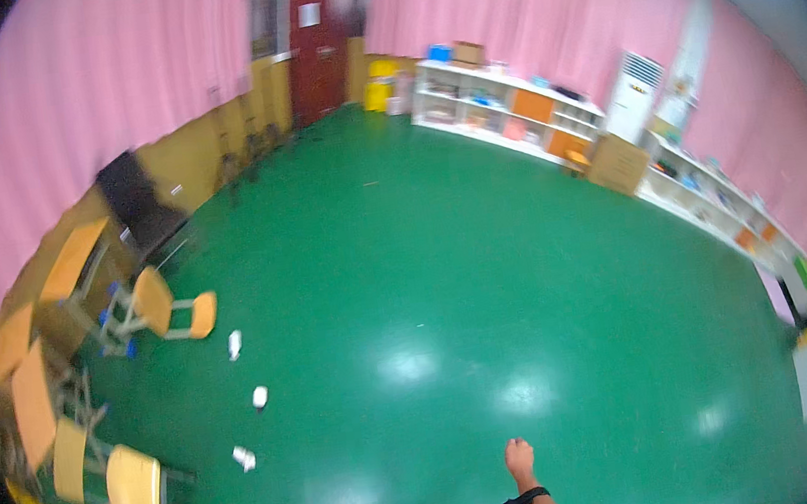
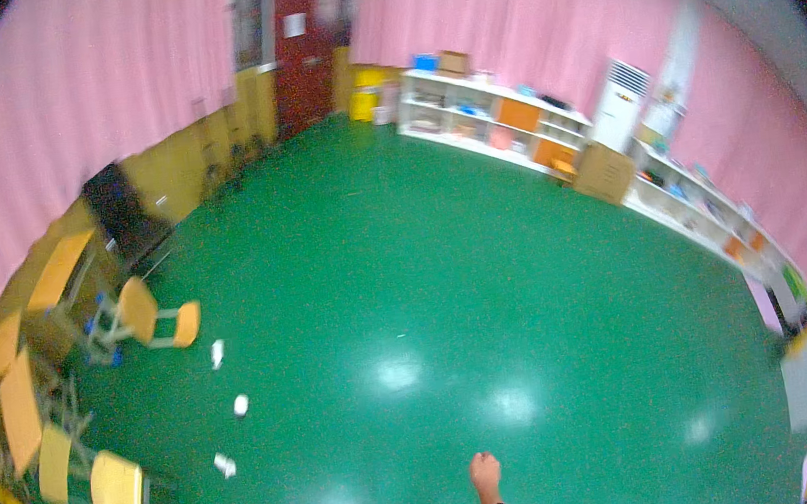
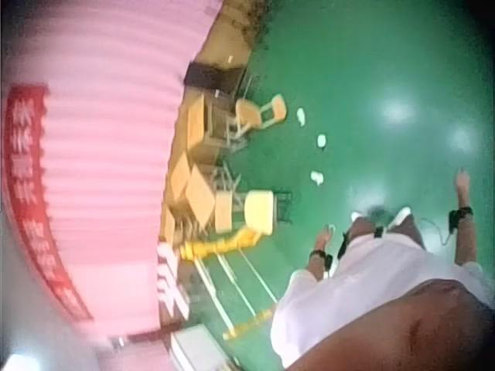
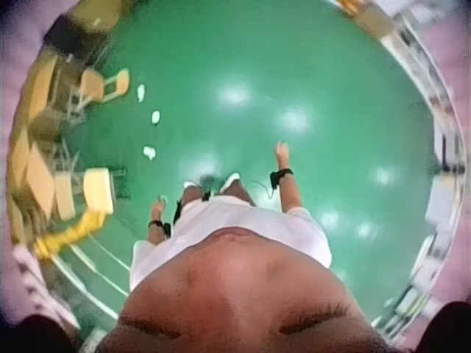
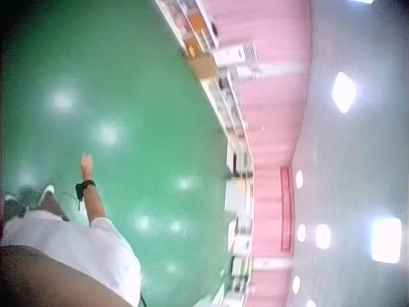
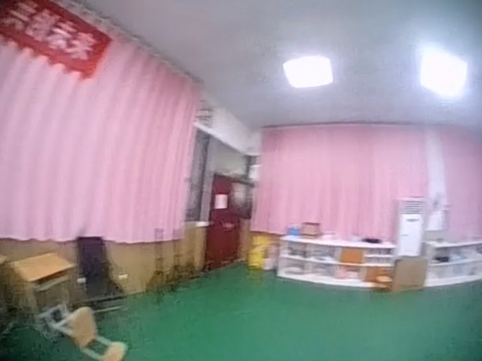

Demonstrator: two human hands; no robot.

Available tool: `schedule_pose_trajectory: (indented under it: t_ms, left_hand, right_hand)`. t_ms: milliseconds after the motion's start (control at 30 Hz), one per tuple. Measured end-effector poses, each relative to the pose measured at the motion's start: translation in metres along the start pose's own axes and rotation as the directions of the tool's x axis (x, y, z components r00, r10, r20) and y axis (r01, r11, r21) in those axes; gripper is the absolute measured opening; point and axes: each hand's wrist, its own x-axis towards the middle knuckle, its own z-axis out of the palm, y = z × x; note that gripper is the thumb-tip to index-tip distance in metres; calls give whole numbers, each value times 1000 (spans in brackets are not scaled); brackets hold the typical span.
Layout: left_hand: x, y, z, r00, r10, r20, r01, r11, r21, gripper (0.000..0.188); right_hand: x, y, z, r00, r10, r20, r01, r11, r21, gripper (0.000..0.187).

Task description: Picking up white S-hooks from the floor and hanging them onto the horizontal bar of a yellow giraffe-themed rack.

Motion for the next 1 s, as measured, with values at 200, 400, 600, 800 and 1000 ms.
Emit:
schedule_pose_trajectory:
  t_ms: [200, 400, 600, 800, 1000]
  left_hand:
    - [-118, -69, -8, 922, -359, 147, 388, 870, -304, 43]
    - [-173, -138, -28, 786, -615, 60, 553, 657, -513, 38]
    - [-206, -189, -43, 634, -770, 75, 654, 482, -583, 35]
    - [-203, -222, -44, 507, -839, 195, 704, 273, -656, 33]
    - [-192, -215, -36, 239, -949, 206, 709, 26, -704, 34]
  right_hand:
    - [-55, -18, 80, 893, -87, 442, 238, 923, -301, 38]
    - [-66, -17, 213, 440, -470, 765, 844, 507, -174, 25]
    - [-180, -257, 265, 171, -244, 955, 655, 752, 74, 23]
    - [-229, -415, 328, 121, -520, 846, 852, 491, 180, 26]
    - [-248, -539, 426, 190, -496, 847, 904, 424, 46, 28]
